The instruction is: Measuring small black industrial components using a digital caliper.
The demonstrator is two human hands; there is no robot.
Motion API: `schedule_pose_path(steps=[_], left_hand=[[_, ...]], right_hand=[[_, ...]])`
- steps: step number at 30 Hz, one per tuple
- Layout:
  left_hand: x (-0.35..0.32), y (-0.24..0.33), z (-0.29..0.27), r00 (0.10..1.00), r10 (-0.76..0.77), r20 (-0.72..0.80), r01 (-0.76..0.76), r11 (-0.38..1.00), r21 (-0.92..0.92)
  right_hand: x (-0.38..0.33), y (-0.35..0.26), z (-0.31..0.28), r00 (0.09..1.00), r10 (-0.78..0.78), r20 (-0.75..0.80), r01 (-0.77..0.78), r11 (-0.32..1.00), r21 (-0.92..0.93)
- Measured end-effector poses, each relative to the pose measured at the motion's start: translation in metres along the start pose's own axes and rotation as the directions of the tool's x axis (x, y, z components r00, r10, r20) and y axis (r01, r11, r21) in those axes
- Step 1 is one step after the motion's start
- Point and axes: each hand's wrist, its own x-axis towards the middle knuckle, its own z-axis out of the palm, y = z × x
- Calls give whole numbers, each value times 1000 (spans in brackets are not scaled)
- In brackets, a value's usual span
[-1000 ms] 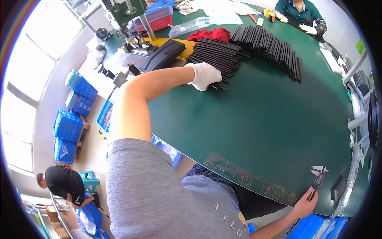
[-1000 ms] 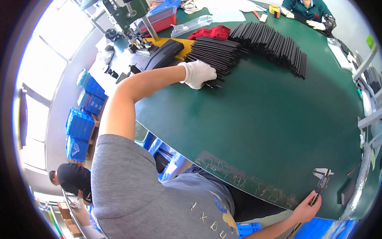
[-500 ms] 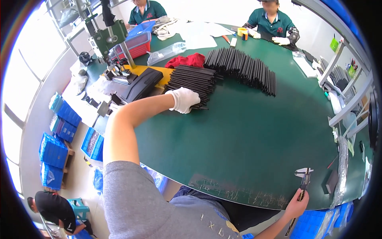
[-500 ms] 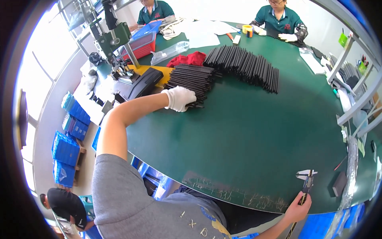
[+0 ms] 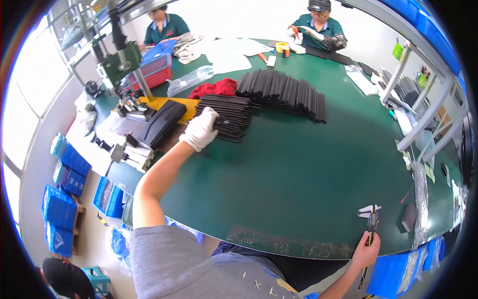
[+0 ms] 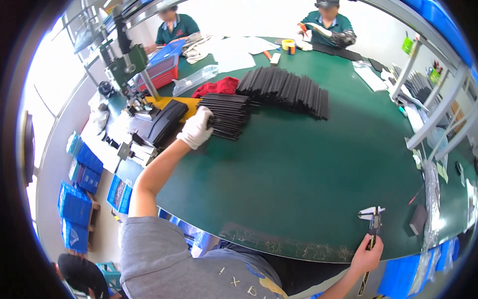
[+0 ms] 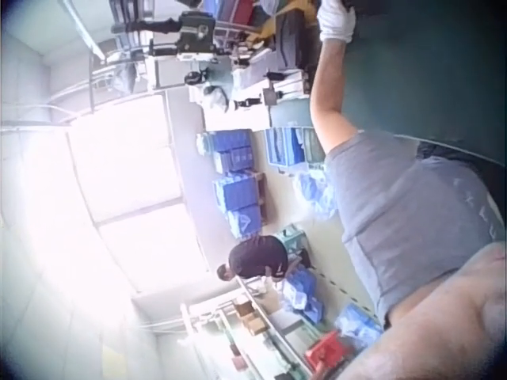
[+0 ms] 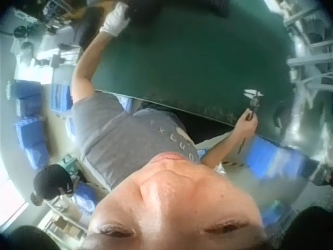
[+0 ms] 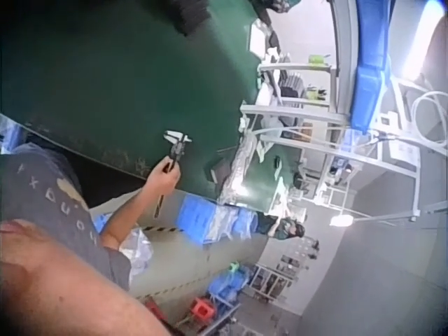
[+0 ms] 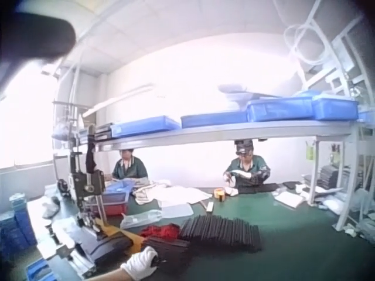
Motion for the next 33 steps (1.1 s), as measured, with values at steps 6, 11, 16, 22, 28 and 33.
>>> schedule_pose_path(steps=[6,11,16,22,28,33], left_hand=[[40,40,-28,863,-126,-489,27,979,-204],[59,165,-12,858,-509,-74,105,315,-943],[45,254,22,910,-314,269,268,-48,-962],[35,295,57,954,-38,299,288,-173,-942],[44,296,46,930,174,324,338,-60,-939],[36,299,56,923,94,372,375,-10,-927]], right_hand=[[3,-6,7,998,-46,-53,46,999,9],[-1,-5,2,999,42,11,-42,999,0],[-3,-7,2,999,34,2,-34,999,22],[-3,-15,1,997,74,-2,-74,997,1],[3,-20,2,998,58,-16,-58,998,14],[5,-21,-1,995,98,19,-98,995,30]])
